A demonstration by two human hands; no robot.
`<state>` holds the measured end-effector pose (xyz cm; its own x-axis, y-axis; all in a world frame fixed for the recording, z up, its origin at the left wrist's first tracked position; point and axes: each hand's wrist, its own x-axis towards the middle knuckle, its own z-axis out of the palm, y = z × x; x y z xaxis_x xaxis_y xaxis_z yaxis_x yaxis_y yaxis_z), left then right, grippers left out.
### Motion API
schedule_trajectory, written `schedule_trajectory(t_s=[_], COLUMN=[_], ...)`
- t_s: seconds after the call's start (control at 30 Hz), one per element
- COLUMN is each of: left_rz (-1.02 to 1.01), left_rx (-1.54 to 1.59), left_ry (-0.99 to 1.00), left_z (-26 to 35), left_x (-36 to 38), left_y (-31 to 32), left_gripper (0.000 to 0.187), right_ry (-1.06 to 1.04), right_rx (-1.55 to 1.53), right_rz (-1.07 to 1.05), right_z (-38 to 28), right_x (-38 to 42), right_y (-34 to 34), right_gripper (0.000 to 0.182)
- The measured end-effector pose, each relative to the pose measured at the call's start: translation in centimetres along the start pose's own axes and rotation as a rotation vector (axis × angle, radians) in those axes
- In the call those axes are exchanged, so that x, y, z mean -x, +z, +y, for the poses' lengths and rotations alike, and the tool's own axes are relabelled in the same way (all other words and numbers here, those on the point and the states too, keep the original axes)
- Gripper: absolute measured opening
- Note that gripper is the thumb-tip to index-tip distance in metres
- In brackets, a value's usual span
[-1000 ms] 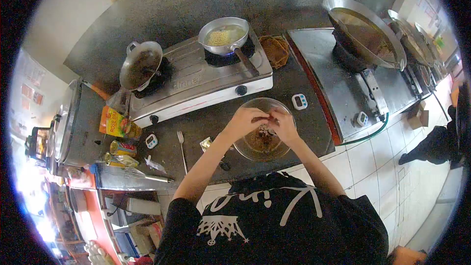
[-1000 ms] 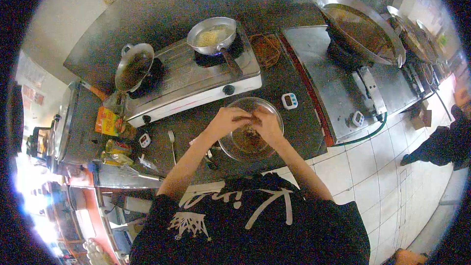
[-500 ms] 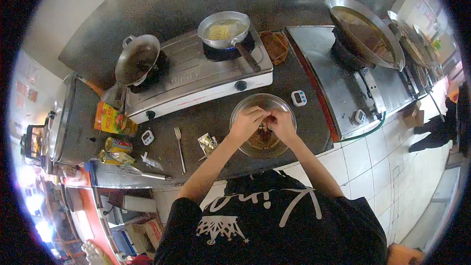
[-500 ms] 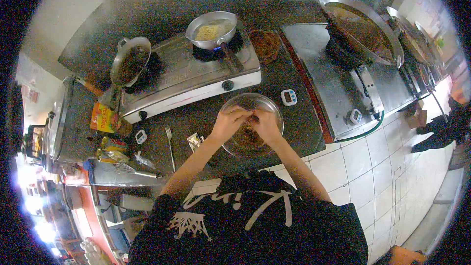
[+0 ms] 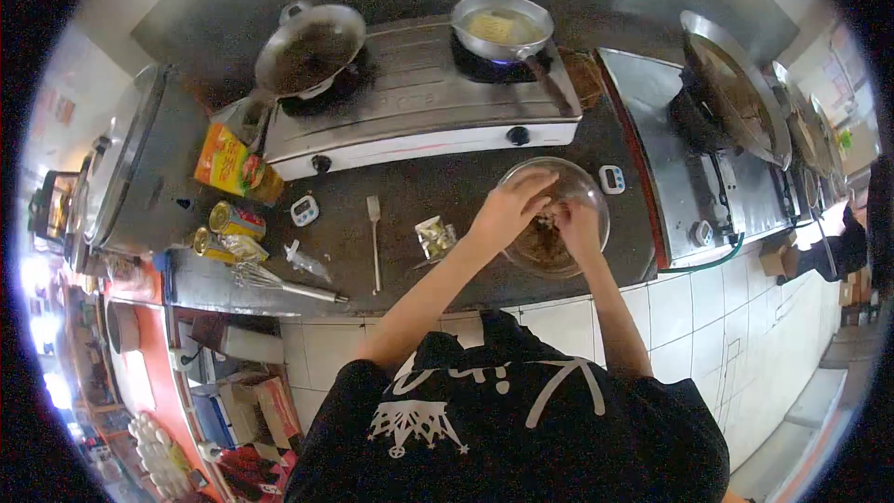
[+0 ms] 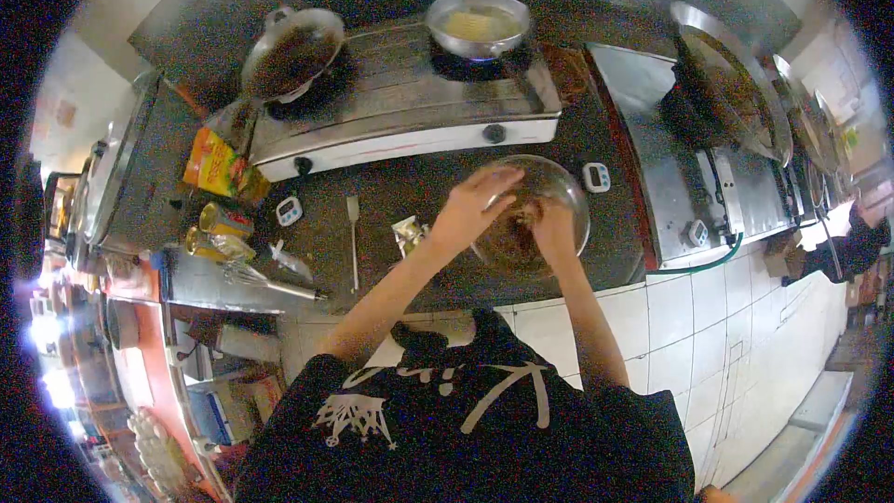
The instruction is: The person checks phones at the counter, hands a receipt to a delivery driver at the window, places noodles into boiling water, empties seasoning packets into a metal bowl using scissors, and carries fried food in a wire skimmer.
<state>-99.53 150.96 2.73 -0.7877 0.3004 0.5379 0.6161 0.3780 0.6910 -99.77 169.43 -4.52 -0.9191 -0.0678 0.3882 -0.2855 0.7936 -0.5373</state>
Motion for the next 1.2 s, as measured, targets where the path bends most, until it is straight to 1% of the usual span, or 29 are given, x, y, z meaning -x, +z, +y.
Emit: schedule_trajectory(t_s=[0.03, 0.1, 0.13, 0.17, 0.2, 0.23, 0.27, 0.3, 0.33, 0.37, 0.43, 0.5, 0.53, 0.57, 0.6, 0.63, 0.67, 0.7, 0.73, 0.77, 0.8, 0.87, 0.93, 0.97, 1.0, 1.03, 1.1, 1.17, 1.2], left_rz=[0.047, 0.096, 0.119, 0.109, 0.109, 0.149, 0.262, 0.384, 0.506, 0.644, 0.77, 0.911, 0.995, 1.084, 1.115, 1.244, 1.37, 1.396, 1.447, 1.497, 1.52, 1.504, 1.485, 1.535, 1.591, 1.651, 1.79, 1.887, 1.942], left_rx=[0.01, -0.04, -0.058, 0.052, 0.159, 0.123, 0.193, 0.269, 0.224, 0.183, -0.019, -0.158, -0.271, -0.32, -0.327, -0.271, -0.212, -0.223, -0.197, -0.17, -0.176, -0.12, -0.144, -0.158, -0.175, -0.184, -0.196, -0.213, -0.2], left_ry=[-0.019, 0.001, -0.008, -0.184, -0.373, -0.41, -0.536, -0.656, -0.652, -0.76, -0.957, -1.109, -1.071, -1.056, -1.066, -1.132, -1.193, -1.199, -1.201, -1.199, -1.203, -1.191, -1.195, -1.223, -1.248, -1.262, -1.3, -1.322, -1.377], left_z=[2.0, 2.2, 2.4, 3.3, 4.0, 3.9, 3.4, 2.8, 1.1, 1.6, 3.4, 5.2, 5.8, 5.1, 6.5, 8.1, 9.5, 10.4, 11.0, 11.5, 12.1, 12.9, 15.0, 16.0, 17.0, 18.3, 20.9, 23.4, 24.4], left_x=[0.2, 2.9, 4.9, 7.6, 10.8, 14.5, 18.7, 23.3, 29.0, 33.5, 41.9, 50.4, 54.4, 60.1, 61.3, 62.1, 62.7, 62.8, 62.6, 62.5, 62.7, 63.1, 63.3, 63.8, 64.3, 65.0, 65.7, 65.5, 65.5], left_y=[-3.0, -8.4, -11.5, -15.0, -18.3, -21.1, -23.6, -25.7, -27.3, -29.0, -31.9, -33.1, -33.1, -32.6, -32.3, -32.1, -32.1, -32.0, -31.5, -31.1, -30.6, -29.5, -28.5, -27.7, -26.7, -25.4, -22.6, -20.2, -18.9], left_gripper=[0.034, 0.043, 0.043, 0.043, 0.043, 0.043, 0.044, 0.046, 0.046, 0.047, 0.047, 0.05, 0.053, 0.056, 0.056, 0.055, 0.056, 0.056, 0.056, 0.056, 0.056, 0.058, 0.059, 0.06, 0.06, 0.06, 0.06, 0.06, 0.06], right_ry=[-0.011, 0.131, 0.285, 0.4, 0.508, 0.599, 0.743, 0.917, 0.878, 0.82, 0.766, 0.713, 0.682, 0.977, 0.986, 1.007, 1.288, 1.368, 1.375, 1.524, 1.659, 1.503, 1.448, 1.443, 1.441, 1.43, 1.125, 1.062, 1.054], right_rx=[0.004, 0.219, 0.041, 0.077, -0.083, -0.735, -1.36, -1.776, -1.851, -1.914, -2.237, -2.394, -2.425, -2.592, -2.543, -2.615, -2.622, -2.6, -2.455, -2.373, -2.262, -1.806, -1.607, -1.603, -1.433, -1.268, -0.966, -0.889, -0.879], right_rz=[-0.008, -0.11, -0.015, -0.066, -0.117, -0.087, -0.009, 0.131, 0.096, 0.129, -0.096, -0.282, -0.374, -0.393, -0.539, -0.74, -0.816, -1.024, -1.174, -1.446, -1.61, -1.799, -1.833, -1.846, -1.813, -1.776, -1.637, -1.415, -1.44], right_z=[1.0, 3.1, 3.6, 3.6, 0.0, 3.0, 5.9, 6.0, 2.3, -2.3, -6.4, -15.3, -20.6, -26.5, -30.3, -35.0, -39.2, -42.6, -45.8, -47.6, -49.6, -50.7, -50.2, -48.8, -47.7, -46.5, -44.0, -42.1, -41.6], right_x=[0.5, 1.5, 1.9, 1.8, 1.3, 1.6, 2.0, 1.8, 1.5, 1.4, 0.5, 0.5, 0.7, 1.4, 2.0, 3.5, 5.1, 7.1, 9.4, 11.8, 14.2, 19.4, 23.9, 25.6, 27.1, 28.6, 30.8, 31.4, 31.1], right_y=[0.5, 1.3, 1.7, 1.2, -0.9, 0.5, 2.0, 2.9, 2.2, 2.6, 5.9, 8.0, 9.1, 9.4, 11.1, 12.4, 13.3, 14.7, 15.6, 17.8, 19.3, 24.5, 30.2, 33.5, 36.7, 39.9, 45.5, 49.5, 51.6], right_gripper=[0.011, 0.013, 0.015, 0.017, 0.021, 0.019, 0.02, 0.033, 0.03, 0.028, 0.016, 0.01, 0.008, 0.013, 0.013, 0.012, 0.01, 0.008, 0.005, 0.004, 0.005, 0.007, 0.008, 0.008, 0.01, 0.011, 0.014, 0.019, 0.019])
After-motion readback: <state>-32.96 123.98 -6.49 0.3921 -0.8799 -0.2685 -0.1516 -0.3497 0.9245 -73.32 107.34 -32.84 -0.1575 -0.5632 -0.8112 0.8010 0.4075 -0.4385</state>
